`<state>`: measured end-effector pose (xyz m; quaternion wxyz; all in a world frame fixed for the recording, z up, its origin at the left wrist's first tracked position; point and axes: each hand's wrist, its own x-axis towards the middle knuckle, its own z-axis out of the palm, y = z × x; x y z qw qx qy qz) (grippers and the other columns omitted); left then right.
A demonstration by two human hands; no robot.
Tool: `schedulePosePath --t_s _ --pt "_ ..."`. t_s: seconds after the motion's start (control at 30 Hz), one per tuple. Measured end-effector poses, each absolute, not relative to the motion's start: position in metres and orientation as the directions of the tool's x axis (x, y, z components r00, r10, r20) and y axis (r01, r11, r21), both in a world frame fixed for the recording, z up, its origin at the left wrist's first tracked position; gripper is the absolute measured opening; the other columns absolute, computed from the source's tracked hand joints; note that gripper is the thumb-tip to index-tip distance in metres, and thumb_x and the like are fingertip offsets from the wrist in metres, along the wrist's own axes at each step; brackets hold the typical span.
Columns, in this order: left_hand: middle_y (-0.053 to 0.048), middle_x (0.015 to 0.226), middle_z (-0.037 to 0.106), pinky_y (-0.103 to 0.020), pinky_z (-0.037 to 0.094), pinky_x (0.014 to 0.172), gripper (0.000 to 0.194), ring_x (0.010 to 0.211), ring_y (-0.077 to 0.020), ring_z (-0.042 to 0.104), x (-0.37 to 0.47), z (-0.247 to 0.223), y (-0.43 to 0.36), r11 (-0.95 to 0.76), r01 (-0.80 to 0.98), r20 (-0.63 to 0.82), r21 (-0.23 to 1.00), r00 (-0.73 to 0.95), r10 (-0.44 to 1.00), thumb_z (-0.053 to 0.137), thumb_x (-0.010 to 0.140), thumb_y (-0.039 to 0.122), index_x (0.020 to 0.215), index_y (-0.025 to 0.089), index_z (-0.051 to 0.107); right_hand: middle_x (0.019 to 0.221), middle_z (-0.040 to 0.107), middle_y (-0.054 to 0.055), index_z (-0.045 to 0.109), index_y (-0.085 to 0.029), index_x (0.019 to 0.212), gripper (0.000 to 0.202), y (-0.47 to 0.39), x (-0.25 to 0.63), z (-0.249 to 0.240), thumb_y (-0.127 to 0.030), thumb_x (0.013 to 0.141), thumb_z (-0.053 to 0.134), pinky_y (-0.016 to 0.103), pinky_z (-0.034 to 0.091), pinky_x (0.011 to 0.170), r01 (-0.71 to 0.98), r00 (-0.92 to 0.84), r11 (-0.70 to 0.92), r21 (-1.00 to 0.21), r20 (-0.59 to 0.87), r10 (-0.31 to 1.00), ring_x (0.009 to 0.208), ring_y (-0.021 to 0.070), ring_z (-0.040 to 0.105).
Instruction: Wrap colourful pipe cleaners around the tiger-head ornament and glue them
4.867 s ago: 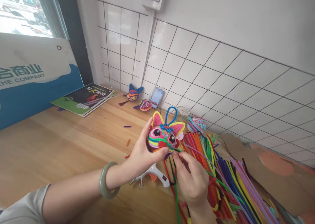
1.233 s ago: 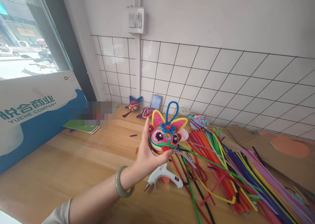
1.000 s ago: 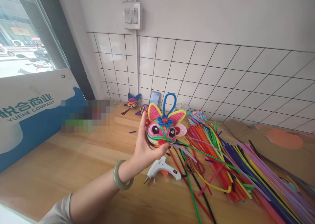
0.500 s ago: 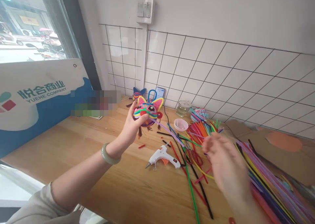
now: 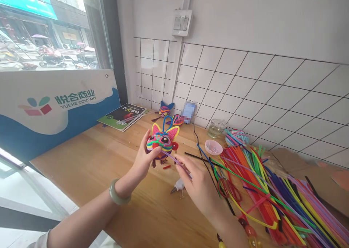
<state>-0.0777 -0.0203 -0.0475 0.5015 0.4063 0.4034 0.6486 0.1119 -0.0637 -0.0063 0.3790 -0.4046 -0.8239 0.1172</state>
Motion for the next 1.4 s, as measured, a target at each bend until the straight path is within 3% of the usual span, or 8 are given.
schedulePosePath --t_s 0.17,0.27,0.5,0.7,1.03,1.27,1.4 --pt "-0.013 0.131 0.061 -0.039 0.058 0.083 0.095 0.101 -0.0276 0.07 -0.074 -0.049 -0.023 -0.106 -0.411 0.057 0.906 -0.129 0.99 0.078 0.071 0.042 0.151 0.024 0.029 0.088 0.071 0.007 0.064 -0.017 0.123 0.033 -0.055 0.108 -0.014 -0.008 0.097 0.046 0.031 0.051 0.07 0.637 -0.507 0.752 -0.168 0.643 0.574 0.077 0.0186 0.066" --pt "-0.015 0.135 0.059 -0.039 0.057 0.087 0.097 0.106 -0.0289 0.067 -0.072 -0.049 -0.024 -0.049 -0.477 0.004 0.878 -0.095 0.995 0.079 0.07 0.043 0.15 0.022 0.029 0.085 0.07 0.007 0.068 -0.014 0.119 0.033 -0.052 0.108 -0.015 -0.007 0.098 0.043 0.03 0.045 0.064 0.663 -0.556 0.749 0.014 0.679 0.479 0.07 0.0174 0.062" --pt "-0.017 0.143 0.054 -0.046 0.046 0.103 0.096 0.127 -0.0373 0.054 -0.07 -0.052 -0.028 0.062 -0.57 -0.091 0.819 -0.023 0.996 0.08 0.07 0.042 0.149 0.02 0.03 0.086 0.071 0.01 0.069 -0.01 0.117 0.033 -0.051 0.11 -0.016 -0.005 0.098 0.042 0.032 0.04 0.061 0.661 -0.624 0.728 0.183 0.672 0.398 0.069 0.0185 0.06" --pt "-0.016 0.141 0.057 -0.045 0.046 0.103 0.091 0.128 -0.0371 0.054 -0.071 -0.052 -0.033 0.135 -0.577 -0.139 0.805 0.038 0.99 0.079 0.072 0.041 0.147 0.02 0.031 0.081 0.069 0.011 0.07 -0.008 0.114 0.03 -0.051 0.114 -0.013 -0.003 0.096 0.047 0.032 0.038 0.061 0.643 -0.66 0.724 0.249 0.659 0.36 0.072 0.02 0.062" --pt "-0.014 0.141 0.057 -0.046 0.044 0.106 0.087 0.131 -0.0364 0.052 -0.071 -0.05 -0.037 0.205 -0.613 -0.171 0.763 0.114 0.979 0.079 0.074 0.039 0.147 0.023 0.033 0.078 0.066 0.011 0.069 -0.006 0.111 0.027 -0.049 0.118 -0.01 -0.003 0.094 0.049 0.034 0.039 0.062 0.599 -0.686 0.759 0.253 0.652 0.324 0.069 0.0213 0.055" --pt "-0.016 0.146 0.05 -0.046 0.044 0.106 0.097 0.128 -0.0358 0.054 -0.07 -0.044 -0.039 0.149 -0.536 -0.151 0.831 0.04 0.988 0.082 0.069 0.04 0.149 0.022 0.029 0.098 0.066 0.016 0.066 -0.007 0.117 0.031 -0.05 0.118 -0.013 -0.004 0.096 0.043 0.038 0.046 0.073 0.583 -0.659 0.795 0.169 0.67 0.341 0.087 0.0245 0.058" --pt "-0.014 0.149 0.045 -0.047 0.042 0.109 0.097 0.129 -0.0353 0.053 -0.067 -0.044 -0.041 0.087 -0.403 -0.111 0.911 -0.036 0.993 0.082 0.067 0.041 0.149 0.022 0.032 0.102 0.065 0.016 0.062 -0.01 0.124 0.033 -0.05 0.115 -0.017 -0.006 0.097 0.045 0.038 0.048 0.071 0.578 -0.671 0.796 0.18 0.66 0.339 0.086 0.0239 0.058"
